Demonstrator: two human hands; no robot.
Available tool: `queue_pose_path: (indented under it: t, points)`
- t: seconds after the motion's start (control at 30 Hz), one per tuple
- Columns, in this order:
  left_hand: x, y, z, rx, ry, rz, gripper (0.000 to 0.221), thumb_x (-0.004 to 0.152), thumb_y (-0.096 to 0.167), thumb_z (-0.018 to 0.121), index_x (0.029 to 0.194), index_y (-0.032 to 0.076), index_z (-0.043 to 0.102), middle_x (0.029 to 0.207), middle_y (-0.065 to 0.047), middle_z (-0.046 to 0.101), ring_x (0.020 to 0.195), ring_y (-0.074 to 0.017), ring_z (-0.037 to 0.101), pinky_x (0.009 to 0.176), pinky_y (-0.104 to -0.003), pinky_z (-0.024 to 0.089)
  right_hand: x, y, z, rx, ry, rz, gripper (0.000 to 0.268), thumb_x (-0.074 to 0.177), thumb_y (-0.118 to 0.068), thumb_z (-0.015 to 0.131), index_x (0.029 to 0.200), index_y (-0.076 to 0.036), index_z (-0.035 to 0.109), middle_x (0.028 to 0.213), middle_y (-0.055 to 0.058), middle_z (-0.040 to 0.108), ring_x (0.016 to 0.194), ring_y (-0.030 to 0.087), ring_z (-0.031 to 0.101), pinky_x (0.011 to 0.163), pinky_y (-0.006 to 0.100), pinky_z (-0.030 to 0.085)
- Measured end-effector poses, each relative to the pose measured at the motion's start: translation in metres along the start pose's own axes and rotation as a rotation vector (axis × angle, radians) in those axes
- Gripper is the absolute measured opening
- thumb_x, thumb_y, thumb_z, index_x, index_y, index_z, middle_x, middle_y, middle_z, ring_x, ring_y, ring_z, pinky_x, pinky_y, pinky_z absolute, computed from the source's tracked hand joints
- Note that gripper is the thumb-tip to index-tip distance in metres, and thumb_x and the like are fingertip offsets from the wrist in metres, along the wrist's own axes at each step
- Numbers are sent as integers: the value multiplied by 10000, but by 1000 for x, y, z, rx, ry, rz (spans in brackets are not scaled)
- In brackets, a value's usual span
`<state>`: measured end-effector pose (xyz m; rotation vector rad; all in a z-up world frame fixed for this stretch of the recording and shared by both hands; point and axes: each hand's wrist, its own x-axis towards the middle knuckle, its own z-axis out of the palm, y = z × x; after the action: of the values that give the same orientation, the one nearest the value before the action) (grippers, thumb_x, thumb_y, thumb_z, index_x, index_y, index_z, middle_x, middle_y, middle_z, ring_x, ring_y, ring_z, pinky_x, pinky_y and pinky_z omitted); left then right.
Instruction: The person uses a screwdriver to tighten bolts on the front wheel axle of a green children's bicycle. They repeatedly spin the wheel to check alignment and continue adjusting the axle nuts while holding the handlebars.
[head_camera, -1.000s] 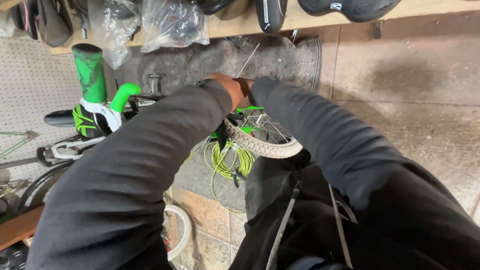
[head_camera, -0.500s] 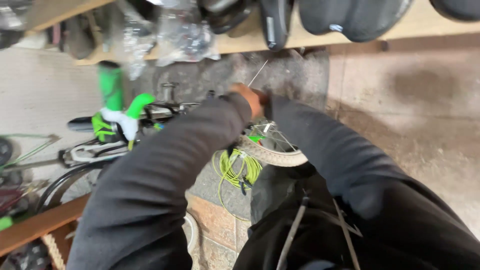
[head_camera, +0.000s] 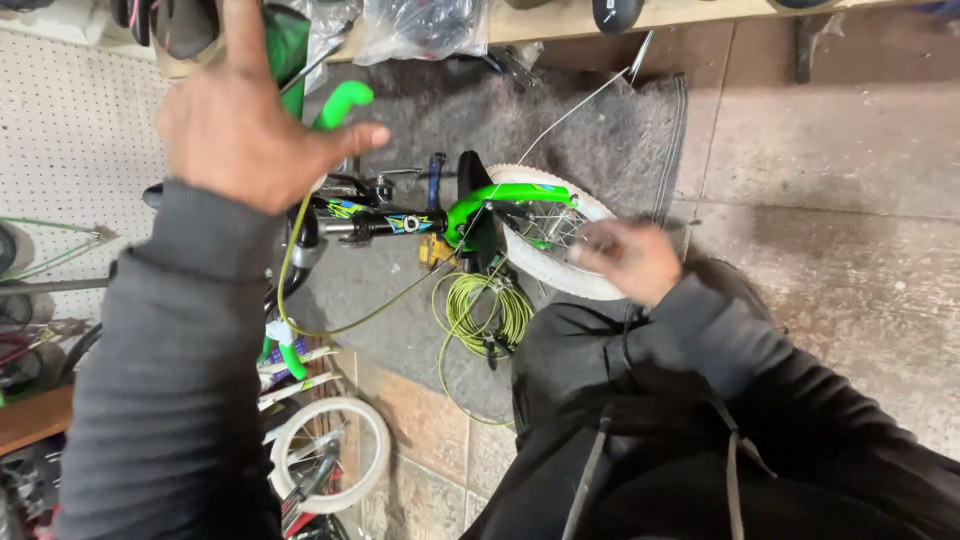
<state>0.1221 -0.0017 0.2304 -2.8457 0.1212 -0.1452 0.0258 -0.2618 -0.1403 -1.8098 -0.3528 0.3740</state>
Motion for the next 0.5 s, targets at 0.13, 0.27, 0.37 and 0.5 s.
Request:
queue_pose_path:
  t: [0.13,0.27,0.37,0.5]
  points:
    - [13,-33,35,118,-162,-94,1019,727,749,884,1257,-61,564,868,-269,703,777,-467,699,704,-539,570,-23,-26,33,-153,-196,-190,445,826,-473,834,1108,-145,726,952,49,737,698,209,740,610,353,571]
    - [21,-45,44,19,-81,-127,984,717,764,874,1181,-65,619,930,-278,717,836,-442,720,765,-528,581,-28,-33,47,-365,-122,-309,457,791,-493,825,1029,-125,696,954,63,697,700,268,710,579,404,548]
    - [25,-44,44,41,-57,-4,1019,713,777,898,1207,-82,660,908,-289,724,799,-470,696,747,-571,561,-30,-24,49,-424,-11,-373,424,779,-481,807,989,-136,678,918,46,668,742,272,696,627,409,554]
    - [31,-58,56,-134,-135,-102,704,803,693,872,1175,105,768,999,-216,743,895,-434,698,787,-558,531,-21,-28,36,-492,28,-375,408,769,-448,820,971,-123,679,907,50,661,767,265,696,625,405,546]
